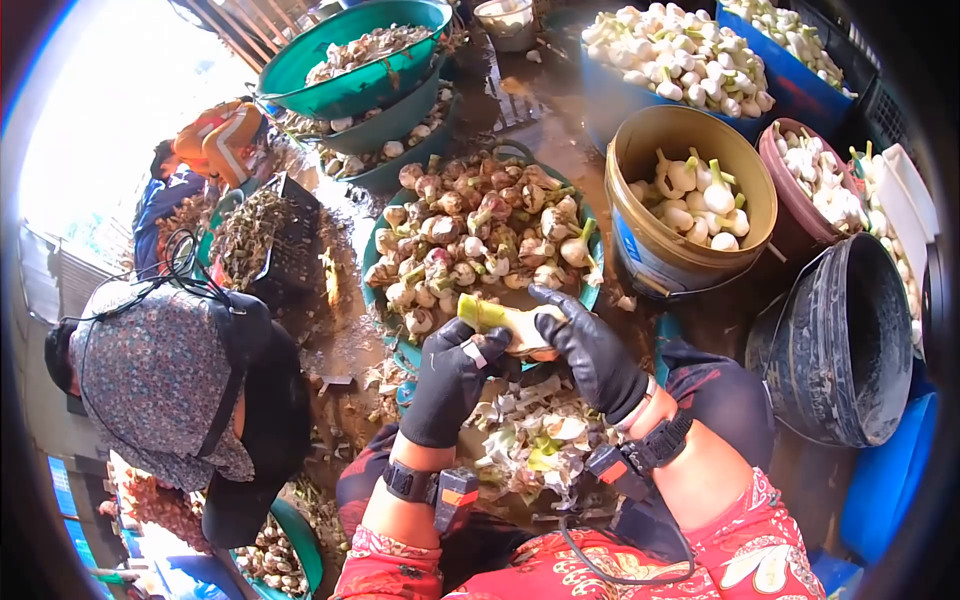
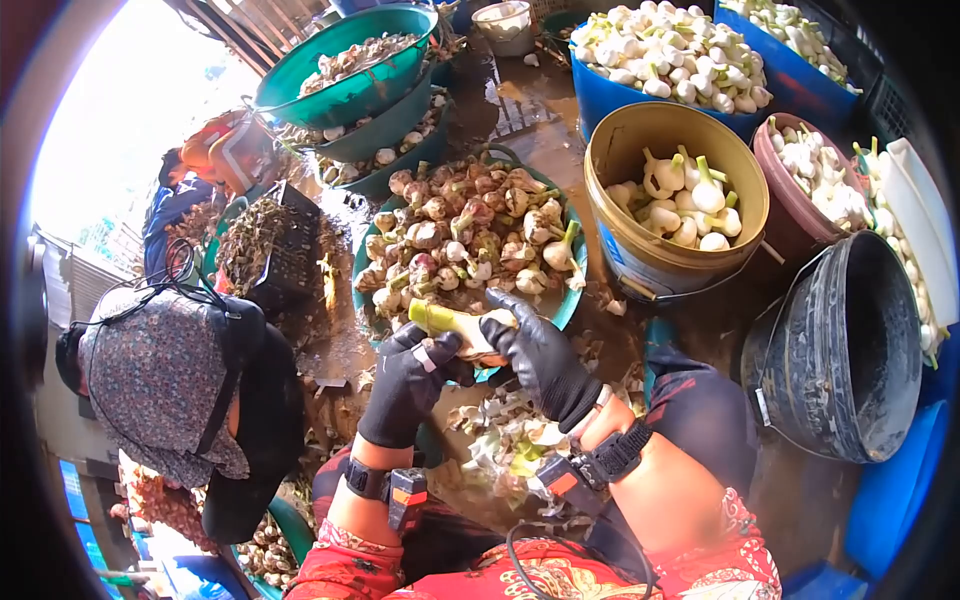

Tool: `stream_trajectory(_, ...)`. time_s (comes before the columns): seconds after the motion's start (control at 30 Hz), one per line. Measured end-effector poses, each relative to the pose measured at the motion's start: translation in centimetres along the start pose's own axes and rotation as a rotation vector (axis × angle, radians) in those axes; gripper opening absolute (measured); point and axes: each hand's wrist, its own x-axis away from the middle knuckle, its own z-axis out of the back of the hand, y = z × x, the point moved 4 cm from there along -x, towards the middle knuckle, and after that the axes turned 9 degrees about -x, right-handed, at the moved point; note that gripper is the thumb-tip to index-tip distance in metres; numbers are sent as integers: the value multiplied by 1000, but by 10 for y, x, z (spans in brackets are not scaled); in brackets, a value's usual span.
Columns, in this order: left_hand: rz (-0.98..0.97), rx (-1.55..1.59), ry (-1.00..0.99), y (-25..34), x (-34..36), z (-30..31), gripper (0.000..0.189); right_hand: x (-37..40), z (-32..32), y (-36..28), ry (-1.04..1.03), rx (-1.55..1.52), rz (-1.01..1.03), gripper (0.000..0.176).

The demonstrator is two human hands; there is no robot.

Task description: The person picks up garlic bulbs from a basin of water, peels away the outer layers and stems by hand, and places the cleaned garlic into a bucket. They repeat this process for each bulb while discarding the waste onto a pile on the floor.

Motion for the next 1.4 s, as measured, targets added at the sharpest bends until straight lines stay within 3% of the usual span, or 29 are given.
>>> stream_trajectory(0.1,-46,-142,26,5,6,-1,16,6,2,0,-89,-35,-26,32)
stream_trajectory(0.13,-108,-230,27,2,5,5,20,4,2,13,-108,-597,-547,34)
stream_trajectory(0.17,-216,-358,35,1,3,8,23,9,-3,9,-272,-585,-645,39)
stream_trajectory(0.23,-434,-564,-40,15,10,6,22,22,-8,16,-265,-363,-704,40)
stream_trajectory(0.27,-362,-415,-62,8,7,6,28,24,-11,8,-465,84,-222,40)
stream_trajectory(0.3,-241,-435,-63,5,8,4,32,22,-11,12,-468,86,-226,40)
stream_trajectory(0.37,-188,-363,-66,-2,6,8,37,22,-13,25,-351,-577,-787,43)
stream_trajectory(0.43,-463,-655,-115,5,9,16,44,19,-10,14,-239,-692,-702,42)
stream_trajectory(0.47,-384,-599,-73,-5,6,25,51,17,-5,15,-228,-756,-685,40)
stream_trajectory(0.5,-251,-326,-24,-16,6,32,51,16,0,17,-219,-820,-668,39)
stream_trajectory(0.57,-252,-86,13,-24,1,40,49,12,4,16,-139,-733,-554,37)
stream_trajectory(0.6,-248,-86,13,-28,1,42,49,10,7,15,-60,-647,-449,35)
stream_trajectory(0.67,-365,-467,247,-12,5,43,48,10,8,17,-66,-697,-443,31)
stream_trajectory(0.7,-368,-465,247,-4,9,39,48,8,8,16,-75,-746,-432,28)
stream_trajectory(0.8,-37,-119,15,13,23,23,38,5,5,8,-88,-636,-344,22)
stream_trajectory(0.83,-50,-168,55,15,22,12,36,2,5,8,-103,-585,-291,21)
stream_trajectory(0.9,-44,-94,-55,15,20,-3,36,3,1,10,-69,-554,-335,21)
stream_trajectory(1.03,-87,14,-3,4,14,-7,28,0,0,14,-72,-440,-226,19)
stream_trajectory(1.1,-66,-84,-12,-2,10,7,25,-3,6,11,32,-153,-44,11)
stream_trajectory(1.13,-458,-579,52,10,10,16,24,-1,0,4,132,-114,-31,6)
stream_trajectory(1.17,-851,-1079,119,11,12,20,24,3,-3,-5,24,147,90,11)
stream_trajectory(1.2,-535,-616,234,-44,-21,62,22,9,-11,-22,-149,602,402,14)
stream_trajectory(1.23,-895,-1049,317,3,4,41,17,20,-20,-29,-321,1054,717,16)
stream_trajectory(1.27,-954,-1081,383,9,8,40,15,25,-16,0,-509,1174,309,21)
stream_trajectory(1.3,-1015,-1113,445,12,11,38,15,34,-12,22,-619,1267,80,25)
stream_trajectory(1.37,-990,-1103,397,11,11,42,13,31,0,42,-626,1284,-232,33)
stream_trajectory(1.4,-959,-1086,360,7,11,44,16,28,7,41,-505,1217,-258,33)
